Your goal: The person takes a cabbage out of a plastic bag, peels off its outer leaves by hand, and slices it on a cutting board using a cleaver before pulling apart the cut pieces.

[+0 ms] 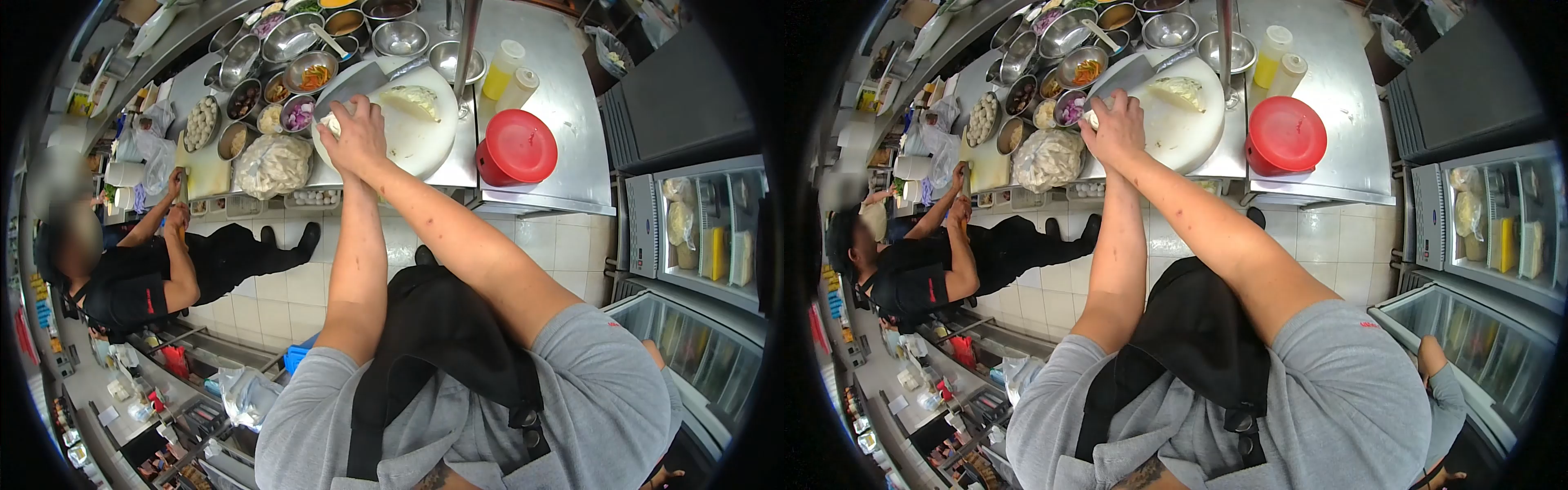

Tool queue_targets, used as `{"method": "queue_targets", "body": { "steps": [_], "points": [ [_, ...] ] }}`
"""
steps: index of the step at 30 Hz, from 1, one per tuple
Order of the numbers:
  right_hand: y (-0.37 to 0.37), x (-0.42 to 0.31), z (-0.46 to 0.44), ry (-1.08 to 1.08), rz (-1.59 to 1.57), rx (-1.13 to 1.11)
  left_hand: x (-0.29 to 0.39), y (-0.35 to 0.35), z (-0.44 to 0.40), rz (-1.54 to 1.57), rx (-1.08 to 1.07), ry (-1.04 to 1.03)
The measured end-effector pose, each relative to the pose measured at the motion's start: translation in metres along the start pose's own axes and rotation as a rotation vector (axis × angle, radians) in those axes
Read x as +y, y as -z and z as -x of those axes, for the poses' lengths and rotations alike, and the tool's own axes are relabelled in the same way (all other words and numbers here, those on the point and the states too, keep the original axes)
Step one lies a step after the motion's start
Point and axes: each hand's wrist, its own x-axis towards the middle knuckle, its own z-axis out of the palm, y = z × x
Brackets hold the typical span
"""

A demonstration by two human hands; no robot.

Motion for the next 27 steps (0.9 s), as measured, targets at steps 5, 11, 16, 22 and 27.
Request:
{"method": "queue_targets", "body": {
  "steps": [5,11,16,22,27],
  "points": [
    [0.005,0.002,-0.002,0.154,0.012,0.108,0.0,-0.004,-0.001,0.149,-0.042,0.083],
    [0.02,0.028,-0.004,0.253,-0.264,0.186,-0.004,-0.005,-0.003,0.158,-0.057,0.075],
    [0.045,0.115,0.04,0.047,-0.079,-0.025,0.007,0.008,-0.007,-0.015,0.097,-0.024],
    [0.035,0.133,0.065,0.103,0.461,-0.348,0.028,0.0,0.003,0.016,0.102,-0.05],
    [-0.001,0.132,0.018,0.155,0.504,-0.49,0.047,-0.01,0.019,0.021,0.112,-0.068]
  ]
}}
